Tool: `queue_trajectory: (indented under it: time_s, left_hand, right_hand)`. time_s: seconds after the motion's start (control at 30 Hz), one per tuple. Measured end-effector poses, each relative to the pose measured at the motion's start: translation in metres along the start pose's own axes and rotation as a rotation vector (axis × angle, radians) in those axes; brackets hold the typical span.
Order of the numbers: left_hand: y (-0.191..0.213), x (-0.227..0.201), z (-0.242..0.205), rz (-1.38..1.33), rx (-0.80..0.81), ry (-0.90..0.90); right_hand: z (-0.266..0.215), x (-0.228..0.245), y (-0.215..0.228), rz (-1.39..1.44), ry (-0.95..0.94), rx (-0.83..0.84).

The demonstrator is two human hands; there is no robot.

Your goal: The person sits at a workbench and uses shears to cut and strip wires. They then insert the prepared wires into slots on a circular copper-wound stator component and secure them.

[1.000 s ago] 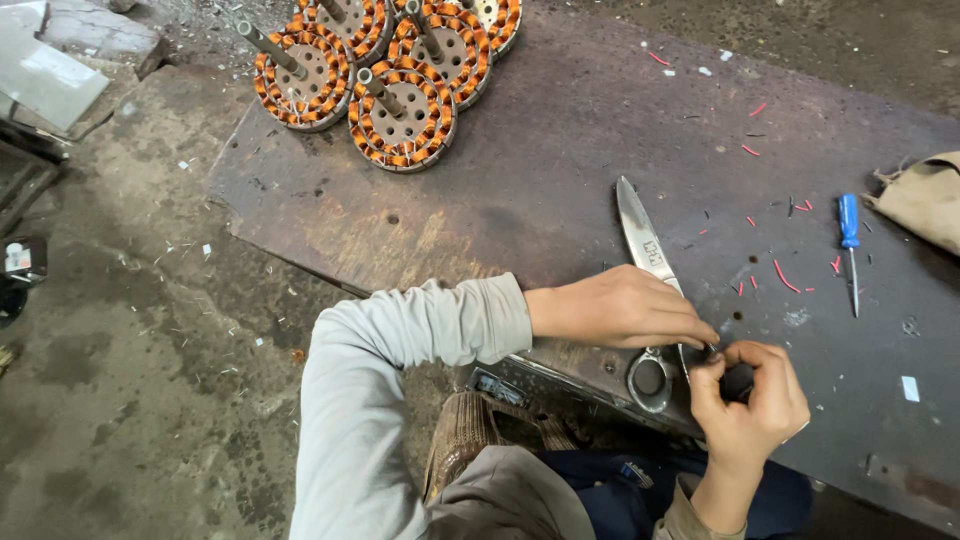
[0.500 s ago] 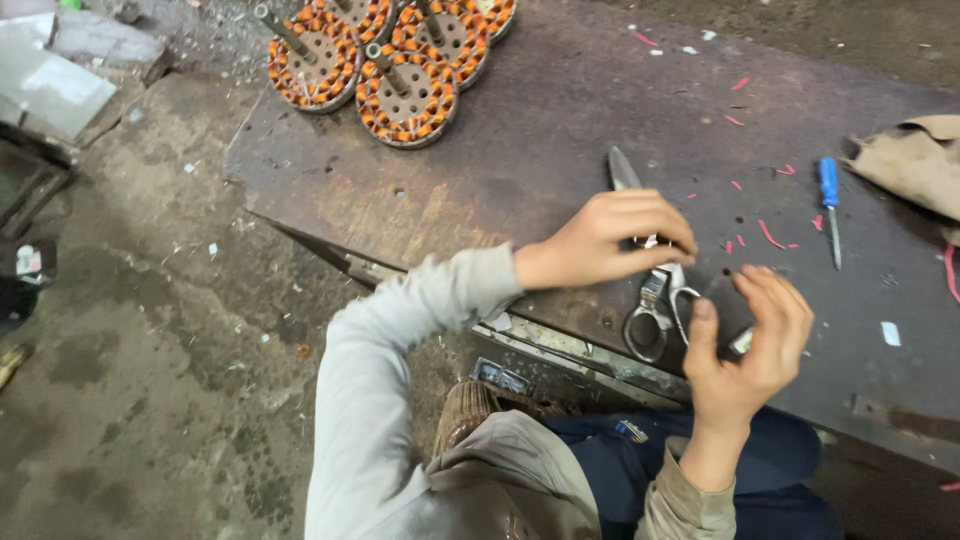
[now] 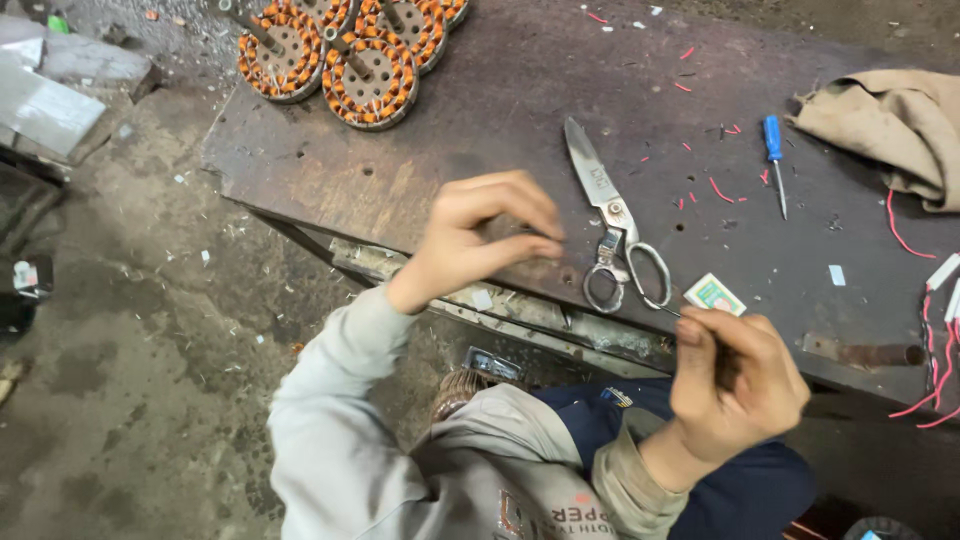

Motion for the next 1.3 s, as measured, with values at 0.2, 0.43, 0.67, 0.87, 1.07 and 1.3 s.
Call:
queue_trajectory:
  time_s: [0.2,0.43,0.67,0.87,1.07,1.3]
  left_hand:
    - [0.103,0.021,-0.028,0.572,-0.315,0.164]
    - [0.248,0.079,-0.048,1.064,-0.542,0.060]
    - [0.262,0.160,-0.062,0.985,-0.561,0.116]
    - [0.192,0.109,-0.047,1.112,-0.381,0.141]
    - [0.110,0.063,-0.040,0.828,-0.292,0.243]
    - [0.042,0.041,-0.028,0.646,-0.179,0.192]
  right_hand:
    - [0.001,-0.012,-0.007,-0.100,-0.074,-0.045]
    - [-0.007,-0.041,0.020,0.077,-0.202,-0.233]
    - [-0.008,-0.040,0.040,0.013,-0.205,-0.275]
    - [-0.010,-0.038,0.050,-0.006,-0.183,-0.304]
    - [0.005,-0.026,0.014,-0.132,-0.161,-0.219]
    - [0.038,0.025,-0.028,-0.337,0.120,0.022]
Point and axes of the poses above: each hand's wrist, its own z-axis towards the middle knuckle, its own y-axis out of the back of the hand, x = y × z, the point moved 9 cm from there along z, towards the middle knuckle, and after that the axes turned 5 degrees about x, right-handed, at the moved point
